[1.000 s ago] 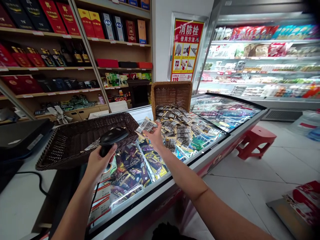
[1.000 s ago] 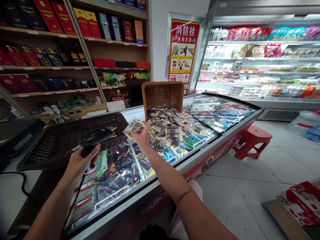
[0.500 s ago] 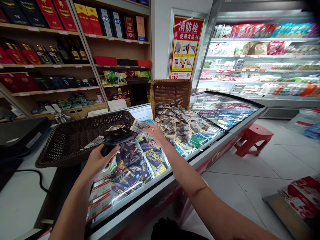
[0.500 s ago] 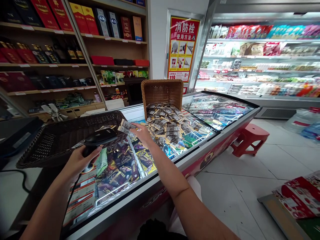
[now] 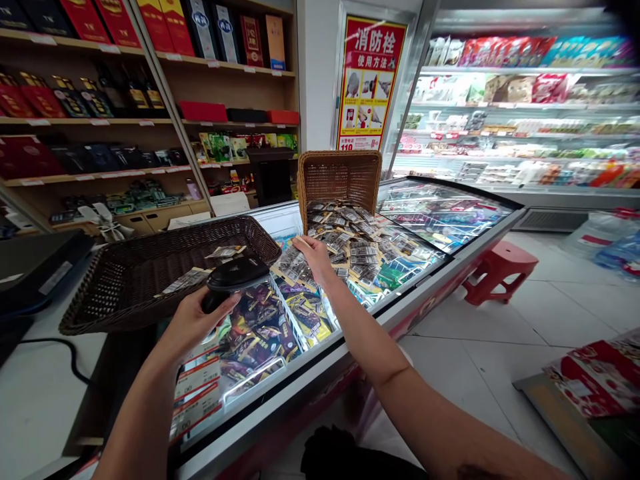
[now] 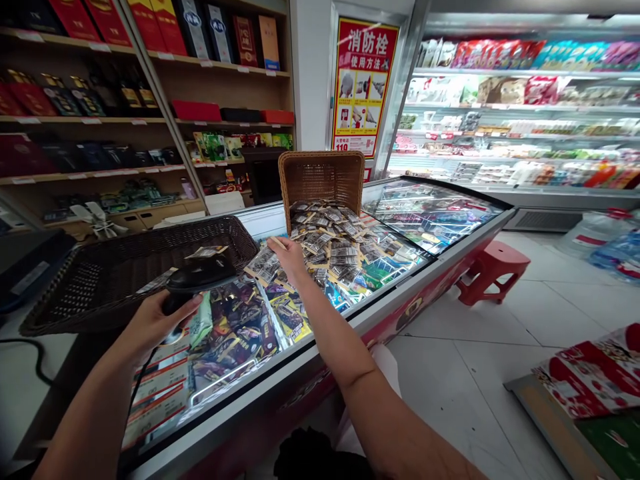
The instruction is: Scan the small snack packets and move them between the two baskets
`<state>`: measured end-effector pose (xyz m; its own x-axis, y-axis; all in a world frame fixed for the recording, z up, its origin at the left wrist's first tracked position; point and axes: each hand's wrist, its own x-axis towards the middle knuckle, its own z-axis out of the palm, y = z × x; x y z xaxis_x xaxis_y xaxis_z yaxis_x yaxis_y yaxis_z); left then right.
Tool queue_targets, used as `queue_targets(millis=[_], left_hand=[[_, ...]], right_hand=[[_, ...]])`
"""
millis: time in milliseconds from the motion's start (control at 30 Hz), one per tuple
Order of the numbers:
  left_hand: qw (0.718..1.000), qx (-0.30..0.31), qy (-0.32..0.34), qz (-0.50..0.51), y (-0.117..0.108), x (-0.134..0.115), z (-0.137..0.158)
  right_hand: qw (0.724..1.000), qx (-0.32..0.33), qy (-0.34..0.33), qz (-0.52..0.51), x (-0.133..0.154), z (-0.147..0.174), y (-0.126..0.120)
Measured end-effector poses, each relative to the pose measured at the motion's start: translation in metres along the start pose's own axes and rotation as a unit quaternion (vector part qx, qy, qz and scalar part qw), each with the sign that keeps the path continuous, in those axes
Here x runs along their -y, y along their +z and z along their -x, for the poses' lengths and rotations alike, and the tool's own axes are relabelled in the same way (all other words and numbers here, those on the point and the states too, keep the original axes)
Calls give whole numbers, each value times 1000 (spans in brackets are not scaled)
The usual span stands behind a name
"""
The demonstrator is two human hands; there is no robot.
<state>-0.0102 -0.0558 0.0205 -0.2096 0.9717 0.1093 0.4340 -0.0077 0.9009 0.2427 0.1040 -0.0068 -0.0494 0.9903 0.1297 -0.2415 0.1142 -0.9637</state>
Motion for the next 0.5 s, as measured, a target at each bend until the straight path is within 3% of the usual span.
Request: queue_targets(millis=[200,500], left_hand=[[999,10,5,-46,5,-15,6],[999,12,8,-45,8,-14,6]], right_hand=[[997,-64,13,29,-3,-1,-3],[994,-73,5,80,-6,-3,-2]])
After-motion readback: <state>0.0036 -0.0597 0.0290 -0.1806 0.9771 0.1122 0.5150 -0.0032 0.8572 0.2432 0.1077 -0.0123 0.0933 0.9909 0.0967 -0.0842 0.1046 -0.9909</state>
